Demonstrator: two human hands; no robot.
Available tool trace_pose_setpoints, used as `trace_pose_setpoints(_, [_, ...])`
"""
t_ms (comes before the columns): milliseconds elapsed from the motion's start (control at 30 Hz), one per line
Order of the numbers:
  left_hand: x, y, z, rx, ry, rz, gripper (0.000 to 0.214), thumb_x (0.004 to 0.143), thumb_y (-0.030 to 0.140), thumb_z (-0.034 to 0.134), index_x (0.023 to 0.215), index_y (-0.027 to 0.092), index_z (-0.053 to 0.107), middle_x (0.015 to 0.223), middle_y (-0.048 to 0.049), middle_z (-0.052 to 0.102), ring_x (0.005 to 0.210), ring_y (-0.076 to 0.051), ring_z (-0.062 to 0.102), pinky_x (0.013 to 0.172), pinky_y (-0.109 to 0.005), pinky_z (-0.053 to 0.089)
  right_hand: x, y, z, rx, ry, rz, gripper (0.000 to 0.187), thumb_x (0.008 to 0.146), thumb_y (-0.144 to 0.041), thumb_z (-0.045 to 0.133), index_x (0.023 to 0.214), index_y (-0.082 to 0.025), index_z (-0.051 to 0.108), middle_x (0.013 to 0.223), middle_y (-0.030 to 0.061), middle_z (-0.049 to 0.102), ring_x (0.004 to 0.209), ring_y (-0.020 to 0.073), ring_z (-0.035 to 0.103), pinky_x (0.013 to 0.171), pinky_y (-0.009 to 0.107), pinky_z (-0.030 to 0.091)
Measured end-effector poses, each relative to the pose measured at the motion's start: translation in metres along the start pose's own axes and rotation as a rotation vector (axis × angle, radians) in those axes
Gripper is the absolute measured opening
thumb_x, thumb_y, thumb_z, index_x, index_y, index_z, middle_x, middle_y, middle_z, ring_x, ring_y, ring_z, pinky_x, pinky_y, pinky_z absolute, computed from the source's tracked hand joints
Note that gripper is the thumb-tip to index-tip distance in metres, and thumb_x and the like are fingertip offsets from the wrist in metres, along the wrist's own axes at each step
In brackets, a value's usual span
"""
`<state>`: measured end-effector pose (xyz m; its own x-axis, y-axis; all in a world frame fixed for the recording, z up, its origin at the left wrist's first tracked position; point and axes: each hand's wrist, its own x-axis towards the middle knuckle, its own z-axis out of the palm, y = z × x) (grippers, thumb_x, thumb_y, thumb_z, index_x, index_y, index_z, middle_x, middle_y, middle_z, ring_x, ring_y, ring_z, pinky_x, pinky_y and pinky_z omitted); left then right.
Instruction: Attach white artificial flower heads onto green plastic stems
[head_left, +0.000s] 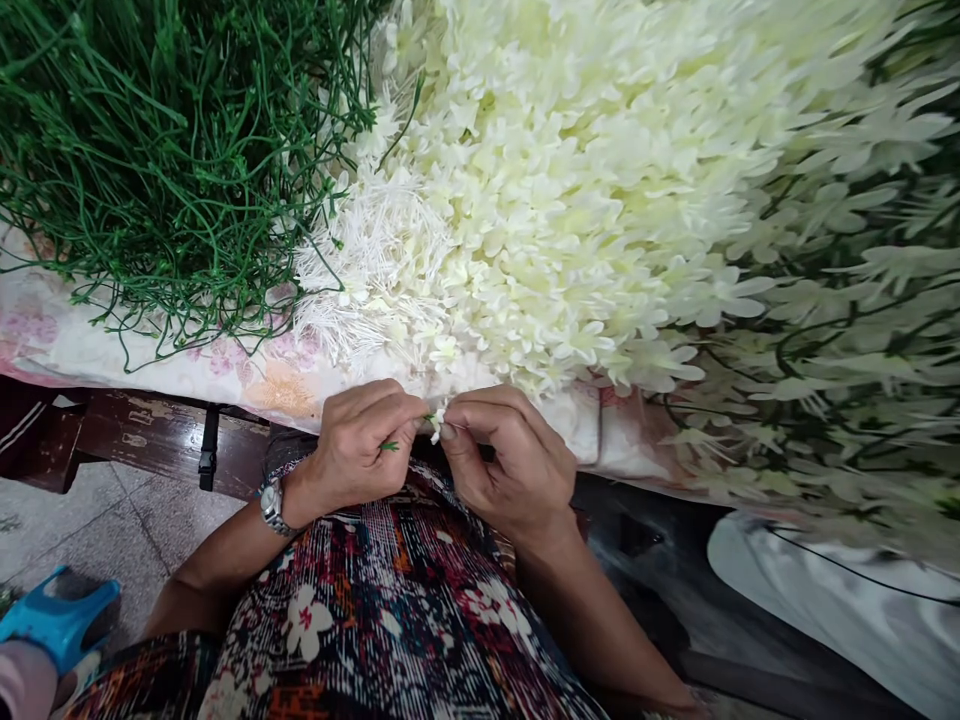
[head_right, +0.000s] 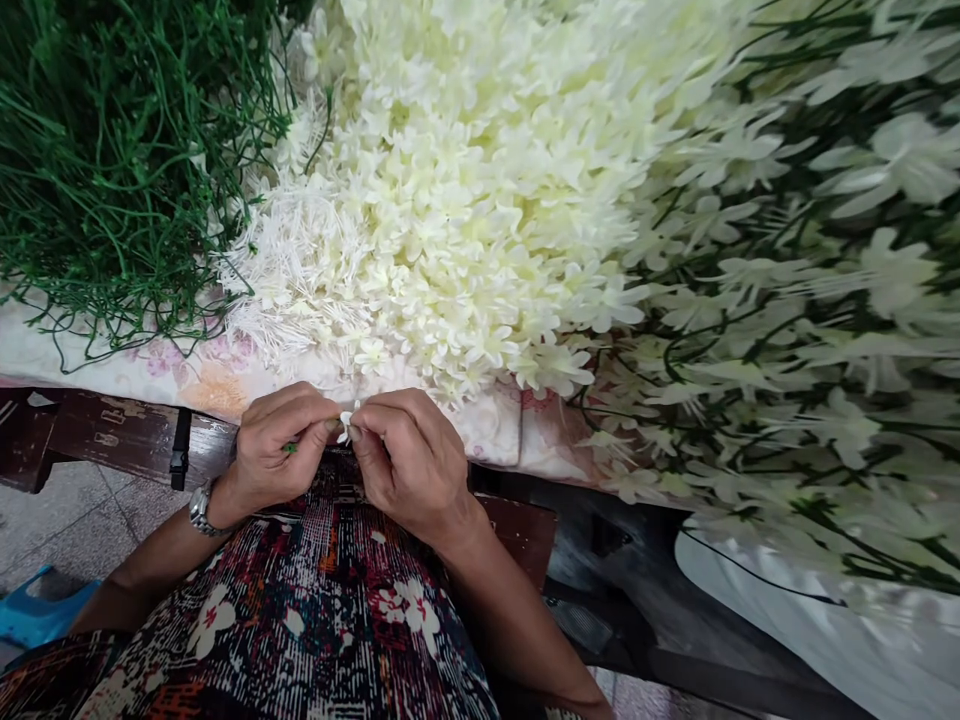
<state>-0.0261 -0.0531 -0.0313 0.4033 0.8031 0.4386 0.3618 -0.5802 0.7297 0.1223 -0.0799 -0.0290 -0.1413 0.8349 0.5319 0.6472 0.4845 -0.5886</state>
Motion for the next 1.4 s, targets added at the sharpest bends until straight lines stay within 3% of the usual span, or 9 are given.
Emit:
trace_pose_setpoints(267, [0.000,0.000,-0.001,-0.037,-0.002,0.001,0.013,0.074,0.006,0.050,0.081,0.013,0.058,0.061,0.0001,0.055,0.056,-0.008,0.050,0.051,-0.021,0.041,0.000,0.002,0.000,0.118,0.025,0.037,0.016,0.072,-0.008,0.053,0.083,-0.019,0.049,0.072,0.0011,0.055,0.067,0.0113,0.052,0.057,0.025,0.045])
trace_pose_setpoints(833, [0.000,0.000,0.003,0.058,0.017,0.009,0.012,0.074,0.006,0.046,0.074,0.013,0.056,0.059,-0.0006,0.054,0.055,-0.009,0.048,0.050,-0.022,0.040,-0.001,0.002,0.003,0.028,0.000,0.004,0.016,0.072,-0.008,0.054,0.084,-0.017,0.049,0.073,0.0027,0.055,0.068,0.0110,0.053,0.057,0.024,0.046])
trace_pose_setpoints(1400, [0.003,0.001,0.005,-0.006,0.056,-0.047,0.010,0.073,0.006,0.045,0.071,0.013,0.052,0.056,0.0004,0.049,0.053,-0.009,0.043,0.049,-0.022,0.036,-0.002,-0.002,0.013,0.041,0.052,0.051,0.019,0.070,-0.005,0.054,0.084,-0.017,0.050,0.072,0.0020,0.055,0.067,0.0107,0.053,0.057,0.024,0.045])
